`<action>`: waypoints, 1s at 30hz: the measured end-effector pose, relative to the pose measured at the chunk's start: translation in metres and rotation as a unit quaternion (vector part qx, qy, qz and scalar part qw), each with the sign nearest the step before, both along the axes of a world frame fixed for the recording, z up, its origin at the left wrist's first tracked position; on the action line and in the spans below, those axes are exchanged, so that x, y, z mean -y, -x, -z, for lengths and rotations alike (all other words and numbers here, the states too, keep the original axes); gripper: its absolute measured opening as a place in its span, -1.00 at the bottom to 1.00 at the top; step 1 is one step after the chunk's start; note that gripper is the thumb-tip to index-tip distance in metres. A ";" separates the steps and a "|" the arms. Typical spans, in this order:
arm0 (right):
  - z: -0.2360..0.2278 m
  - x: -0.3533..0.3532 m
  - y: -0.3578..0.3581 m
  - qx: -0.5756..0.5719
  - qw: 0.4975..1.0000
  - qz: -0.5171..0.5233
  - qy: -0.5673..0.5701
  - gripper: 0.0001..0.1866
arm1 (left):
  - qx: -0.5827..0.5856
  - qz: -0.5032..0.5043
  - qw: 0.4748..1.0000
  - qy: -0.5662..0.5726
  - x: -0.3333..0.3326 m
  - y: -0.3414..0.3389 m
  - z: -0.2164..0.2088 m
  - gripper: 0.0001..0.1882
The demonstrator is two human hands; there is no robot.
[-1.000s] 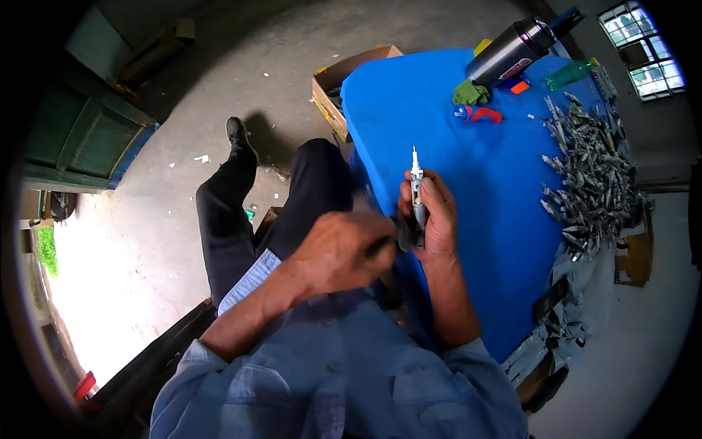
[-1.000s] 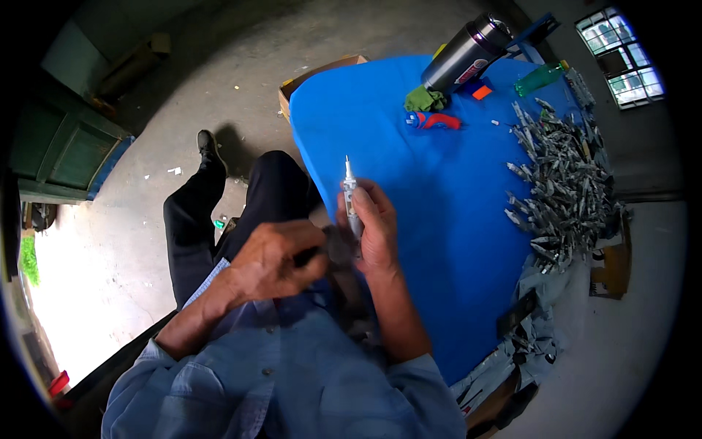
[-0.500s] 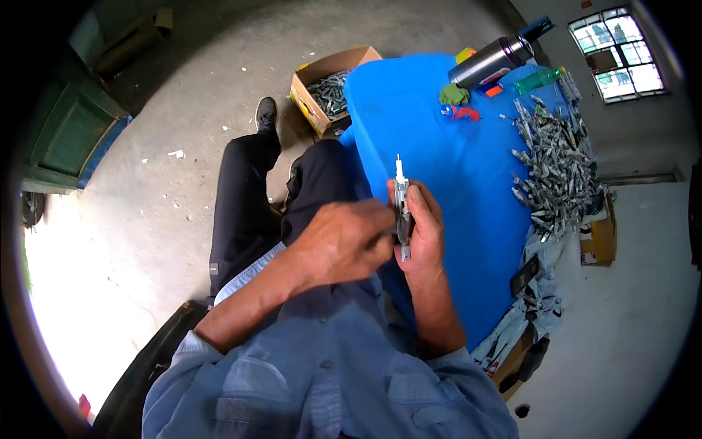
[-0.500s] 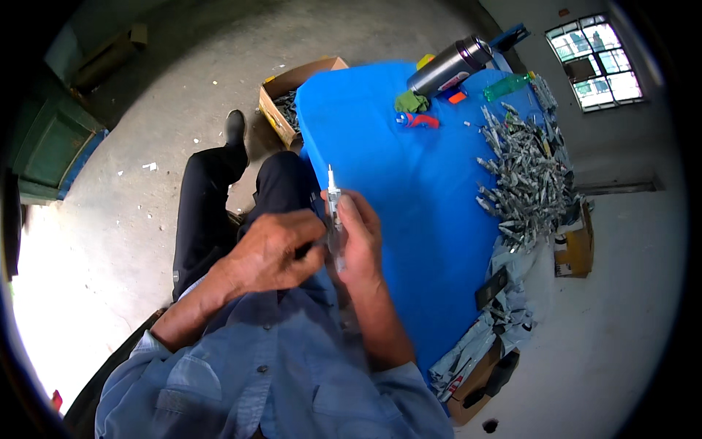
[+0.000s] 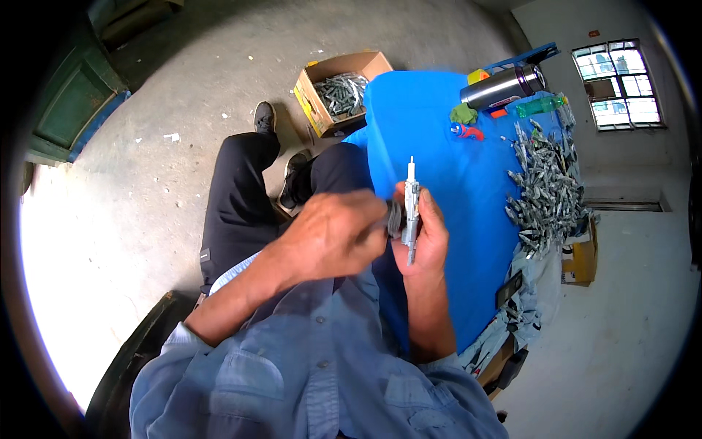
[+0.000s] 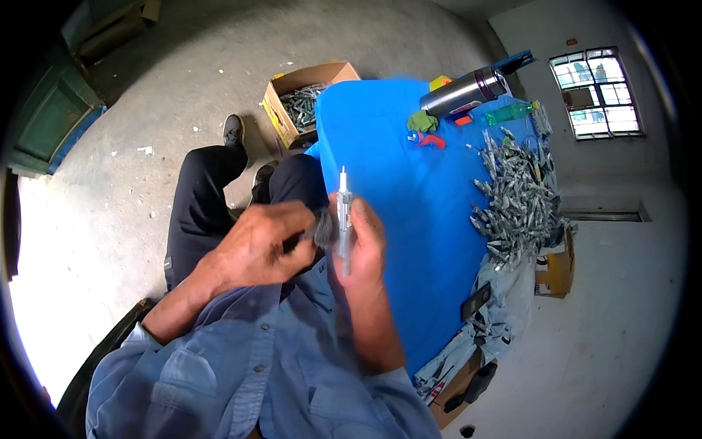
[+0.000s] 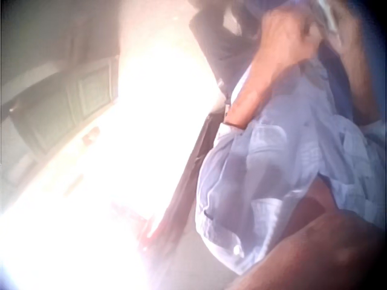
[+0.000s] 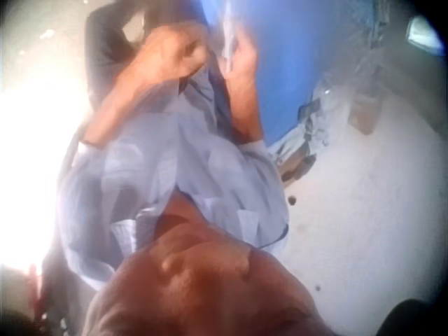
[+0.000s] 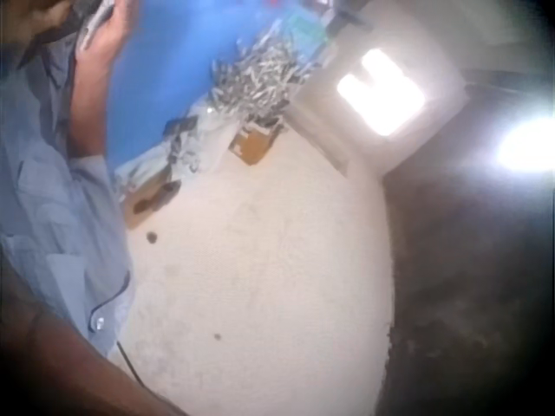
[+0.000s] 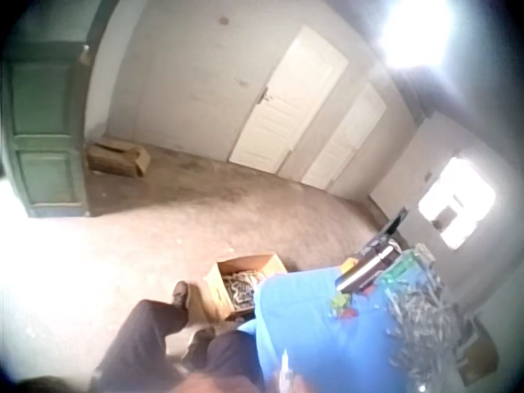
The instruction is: The person wipes a small metal component with a cloth and then fits a clear tube onto its end.
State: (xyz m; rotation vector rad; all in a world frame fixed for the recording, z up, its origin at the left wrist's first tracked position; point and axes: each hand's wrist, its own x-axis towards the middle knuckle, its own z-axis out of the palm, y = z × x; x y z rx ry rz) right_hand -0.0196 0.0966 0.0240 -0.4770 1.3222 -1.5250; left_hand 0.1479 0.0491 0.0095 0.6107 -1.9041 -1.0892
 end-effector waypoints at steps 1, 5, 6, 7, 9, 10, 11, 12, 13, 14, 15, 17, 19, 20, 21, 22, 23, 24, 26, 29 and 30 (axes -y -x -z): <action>0.004 -0.003 0.009 0.030 0.993 -0.104 0.047 -0.58 | 0.000 -0.013 1.000 -0.009 0.006 -0.001 -0.005 -0.90; 0.013 -0.007 0.011 0.052 0.984 -0.141 0.097 -0.59 | 0.002 -0.023 1.000 -0.021 0.016 0.005 -0.017 -0.89; 0.012 -0.007 0.011 0.043 0.986 -0.133 0.091 -0.61 | 0.004 -0.021 1.000 -0.022 0.016 0.007 -0.017 -0.89; 0.012 -0.008 0.011 0.033 0.988 -0.123 0.087 -0.63 | -0.006 -0.019 1.000 -0.015 0.012 0.009 -0.017 -0.89; 0.007 -0.009 0.009 0.018 0.993 -0.094 0.071 -0.64 | -0.007 -0.008 1.000 0.007 0.003 0.012 -0.014 -0.89; 0.002 -0.009 0.006 0.011 0.995 -0.074 0.060 -0.63 | -0.007 -0.001 1.000 0.019 -0.002 0.014 -0.013 -0.89; -0.001 -0.010 0.005 0.004 0.997 -0.054 0.049 -0.63 | -0.004 0.012 1.000 0.027 -0.008 0.016 -0.013 -0.90; 0.000 -0.012 0.008 0.005 0.996 -0.066 0.054 -0.62 | -0.006 0.026 0.999 0.024 -0.014 0.019 -0.012 -0.90; 0.002 -0.015 0.015 0.007 0.995 -0.077 0.058 -0.61 | -0.007 0.040 0.999 0.020 -0.021 0.021 -0.012 -0.90; 0.004 -0.018 0.021 0.009 0.994 -0.088 0.063 -0.60 | -0.008 0.053 0.998 0.016 -0.027 0.023 -0.013 -0.90; 0.005 -0.020 0.025 0.003 0.993 -0.098 0.060 -0.60 | 0.006 0.061 0.998 0.014 -0.033 0.025 -0.015 -0.90; 0.005 -0.024 0.030 -0.012 0.992 -0.109 0.060 -0.59 | 0.014 0.074 0.997 0.013 -0.039 0.026 -0.017 -0.89; 0.003 -0.027 0.032 0.009 0.992 -0.107 0.061 -0.59 | 0.026 0.093 0.995 0.011 -0.043 0.026 -0.016 -0.89; 0.002 -0.029 0.033 0.037 0.993 -0.098 0.061 -0.58 | 0.025 0.099 0.995 0.007 -0.046 0.026 -0.017 -0.89; 0.001 -0.029 0.033 0.065 0.992 -0.090 0.061 -0.58 | 0.024 0.105 0.994 0.003 -0.049 0.026 -0.018 -0.89; 0.002 -0.030 0.033 0.048 0.993 -0.082 0.065 -0.58 | 0.025 0.111 0.994 -0.001 -0.050 0.025 -0.018 -0.89; 0.003 -0.031 0.032 0.031 0.994 -0.075 0.068 -0.59 | 0.022 0.092 0.995 0.008 -0.048 0.023 -0.017 -0.90; 0.003 -0.031 0.031 0.014 0.995 -0.067 0.071 -0.59 | 0.019 0.074 0.997 0.018 -0.041 0.021 -0.015 -0.91; 0.001 -0.034 0.025 0.002 0.998 -0.047 0.045 -0.60 | 0.031 0.038 0.999 0.020 -0.028 0.016 -0.017 -0.92; 0.012 -0.040 0.032 0.026 0.993 -0.092 0.073 -0.61 | 0.026 0.018 0.999 -0.025 -0.010 0.017 -0.030 -0.91; 0.016 -0.042 0.035 0.041 0.988 -0.119 0.094 -0.61 | 0.025 0.014 0.999 -0.031 -0.005 0.019 -0.032 -0.91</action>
